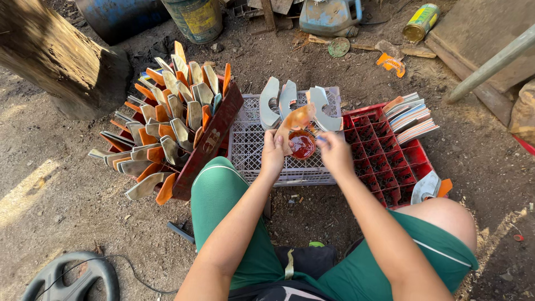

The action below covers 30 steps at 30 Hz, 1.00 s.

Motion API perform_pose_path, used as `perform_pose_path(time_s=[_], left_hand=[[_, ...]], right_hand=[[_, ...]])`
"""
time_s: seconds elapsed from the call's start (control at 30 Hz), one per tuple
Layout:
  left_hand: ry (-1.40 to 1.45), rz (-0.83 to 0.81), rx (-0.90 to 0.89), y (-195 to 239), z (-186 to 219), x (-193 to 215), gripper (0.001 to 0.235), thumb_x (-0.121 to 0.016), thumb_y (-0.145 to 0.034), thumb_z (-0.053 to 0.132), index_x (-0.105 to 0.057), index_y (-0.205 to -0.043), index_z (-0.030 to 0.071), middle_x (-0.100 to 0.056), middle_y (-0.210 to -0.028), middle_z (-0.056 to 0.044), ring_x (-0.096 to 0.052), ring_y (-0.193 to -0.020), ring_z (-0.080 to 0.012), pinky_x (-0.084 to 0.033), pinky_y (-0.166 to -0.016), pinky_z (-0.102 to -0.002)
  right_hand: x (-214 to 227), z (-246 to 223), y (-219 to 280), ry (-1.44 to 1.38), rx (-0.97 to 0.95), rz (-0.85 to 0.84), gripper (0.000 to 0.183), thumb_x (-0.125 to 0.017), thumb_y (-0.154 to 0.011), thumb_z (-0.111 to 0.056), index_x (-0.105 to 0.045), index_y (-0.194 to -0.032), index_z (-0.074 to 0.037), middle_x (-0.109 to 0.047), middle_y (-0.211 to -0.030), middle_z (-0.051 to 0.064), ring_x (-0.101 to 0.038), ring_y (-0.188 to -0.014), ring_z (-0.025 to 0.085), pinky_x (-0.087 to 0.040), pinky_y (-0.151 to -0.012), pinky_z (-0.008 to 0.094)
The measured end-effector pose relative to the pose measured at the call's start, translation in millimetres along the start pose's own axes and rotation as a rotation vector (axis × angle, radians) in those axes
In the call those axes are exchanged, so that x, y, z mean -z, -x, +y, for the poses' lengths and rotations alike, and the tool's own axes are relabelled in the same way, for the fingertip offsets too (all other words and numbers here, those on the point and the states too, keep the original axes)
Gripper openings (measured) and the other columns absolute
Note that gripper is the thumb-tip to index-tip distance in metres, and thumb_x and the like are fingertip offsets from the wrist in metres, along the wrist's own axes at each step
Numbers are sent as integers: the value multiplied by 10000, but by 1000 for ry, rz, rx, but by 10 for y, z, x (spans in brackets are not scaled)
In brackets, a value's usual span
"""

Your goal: The person sits on the ground and paints curved shoe parts with a brush using reddish-brown paint. They pick up each part, apply paint to the edges and surfaces, then place the painted parts into a red crate.

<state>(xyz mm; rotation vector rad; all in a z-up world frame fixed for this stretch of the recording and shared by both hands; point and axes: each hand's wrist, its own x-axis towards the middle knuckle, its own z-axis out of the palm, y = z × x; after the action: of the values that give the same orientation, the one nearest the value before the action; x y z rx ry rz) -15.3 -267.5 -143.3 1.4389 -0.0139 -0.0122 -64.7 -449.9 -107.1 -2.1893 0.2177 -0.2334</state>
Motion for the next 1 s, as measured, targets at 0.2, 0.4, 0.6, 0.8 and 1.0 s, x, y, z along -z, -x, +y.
perform_pose_path(time_s=[0.2, 0.4, 0.6, 0.8, 1.0], left_hand=[[16, -25, 58, 19, -5, -39, 141, -395, -1100, 107, -435, -1213, 33, -637, -954, -102, -653, -769, -136, -597, -698, -329], [179, -18, 78, -24, 41, 60, 166, -343, -1118, 117, -413, -1249, 42, -611, -942, -109, -639, -768, -143, -609, -715, -327], [204, -44, 161, -11, 103, 53, 160, -348, -1108, 124, -401, -1227, 33, -623, -905, -118, -648, -730, -164, -609, -694, -340], [129, -81, 184, 32, 76, 90, 174, -370, -1109, 146, -428, -1212, 18, -640, -916, -105, -666, -749, -167, -614, -701, -346], [136, -31, 210, -92, -28, 209, 214, -362, -1114, 194, -442, -1175, 6, -672, -898, -120, -683, -740, -197, -612, -699, -352]], right_hand=[[88, 17, -78, 86, 172, 56, 242, -720, -940, -211, -732, -1158, -107, -743, -1088, 116, -709, -889, 262, -559, -773, 387], [125, 82, -54, 138, 139, 67, 234, -684, -976, -206, -708, -1178, -90, -716, -1102, 122, -710, -877, 283, -559, -749, 400], [174, 123, -70, 168, 106, 49, 224, -689, -984, -227, -714, -1177, -115, -717, -1077, 95, -718, -844, 248, -567, -726, 383], [300, 279, -223, 119, 74, 79, 293, -718, -952, -225, -724, -1231, -135, -740, -1087, 91, -724, -862, 221, -568, -745, 372], [314, 311, -301, -35, -333, -305, 339, -632, -988, -231, -683, -1304, -120, -750, -932, 58, -697, -666, 164, -531, -559, 325]])
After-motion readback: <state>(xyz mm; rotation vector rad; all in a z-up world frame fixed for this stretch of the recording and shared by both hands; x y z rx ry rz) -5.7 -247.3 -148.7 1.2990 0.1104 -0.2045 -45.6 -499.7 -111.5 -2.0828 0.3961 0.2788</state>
